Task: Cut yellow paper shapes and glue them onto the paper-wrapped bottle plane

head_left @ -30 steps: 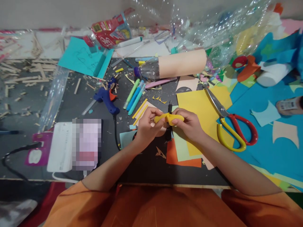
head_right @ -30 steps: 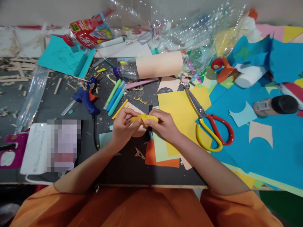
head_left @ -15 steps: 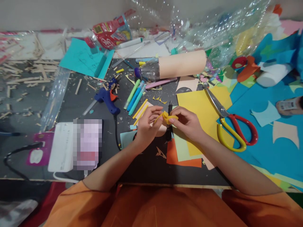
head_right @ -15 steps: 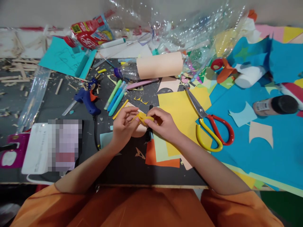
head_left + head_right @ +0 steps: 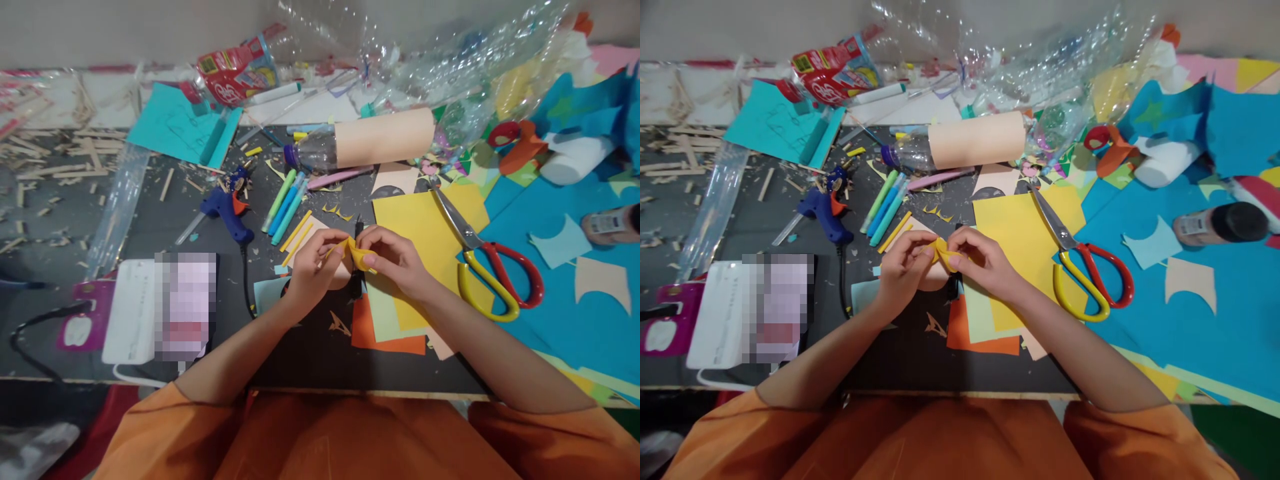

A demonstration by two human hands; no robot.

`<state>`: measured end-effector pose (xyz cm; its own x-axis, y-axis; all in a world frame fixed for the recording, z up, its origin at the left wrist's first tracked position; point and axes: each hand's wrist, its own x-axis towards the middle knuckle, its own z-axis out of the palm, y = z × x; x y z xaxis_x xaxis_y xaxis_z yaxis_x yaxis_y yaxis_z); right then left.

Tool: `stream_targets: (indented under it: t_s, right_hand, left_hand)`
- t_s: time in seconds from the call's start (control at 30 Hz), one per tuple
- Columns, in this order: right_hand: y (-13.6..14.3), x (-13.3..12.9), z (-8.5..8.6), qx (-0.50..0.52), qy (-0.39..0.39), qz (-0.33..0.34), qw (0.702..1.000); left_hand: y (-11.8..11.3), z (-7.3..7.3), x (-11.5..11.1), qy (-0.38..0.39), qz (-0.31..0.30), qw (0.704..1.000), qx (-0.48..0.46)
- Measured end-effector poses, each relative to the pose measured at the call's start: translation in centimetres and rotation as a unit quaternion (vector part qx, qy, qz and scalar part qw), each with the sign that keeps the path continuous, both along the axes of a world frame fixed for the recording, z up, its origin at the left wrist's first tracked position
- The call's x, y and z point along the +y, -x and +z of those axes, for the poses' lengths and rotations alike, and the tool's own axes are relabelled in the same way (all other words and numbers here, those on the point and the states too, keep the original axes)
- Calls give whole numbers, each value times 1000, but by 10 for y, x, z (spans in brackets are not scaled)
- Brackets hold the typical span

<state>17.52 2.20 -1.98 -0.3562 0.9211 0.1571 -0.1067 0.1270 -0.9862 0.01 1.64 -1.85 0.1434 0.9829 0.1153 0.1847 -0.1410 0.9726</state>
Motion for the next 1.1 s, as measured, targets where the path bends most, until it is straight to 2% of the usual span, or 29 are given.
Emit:
stream_targets:
  t_s: [0.17,0.3,0.47,0.6,0.77,0.9,1.1]
  right_hand:
    - [-2,1,-3,18,18,2,1000]
    - [1,1,-2,8,12,-16,1000]
    - [7,0,1,-28,36,-46,998]
    - [7,-1,2,-33,59,-45,997]
    - [5,-1,0,12,59,-38,997]
    - [5,0,0,13,62,-67,996]
    - [6,0,4,-13,80,-101,992]
  left_hand:
    - [-1,-1,0,17,14,1000,13]
    - [-1,-2,-1,42,16,999,-17]
    - [0,-2,-1,45,-2,997,-59]
    - [-1,-4,0,47,-6,998,-39]
    - [-1,-4,0,52,-5,998,-38]
    - [0,-4,-2,61,1,997,-49]
    - [-1,-2,-1,61,-27,996,-52]
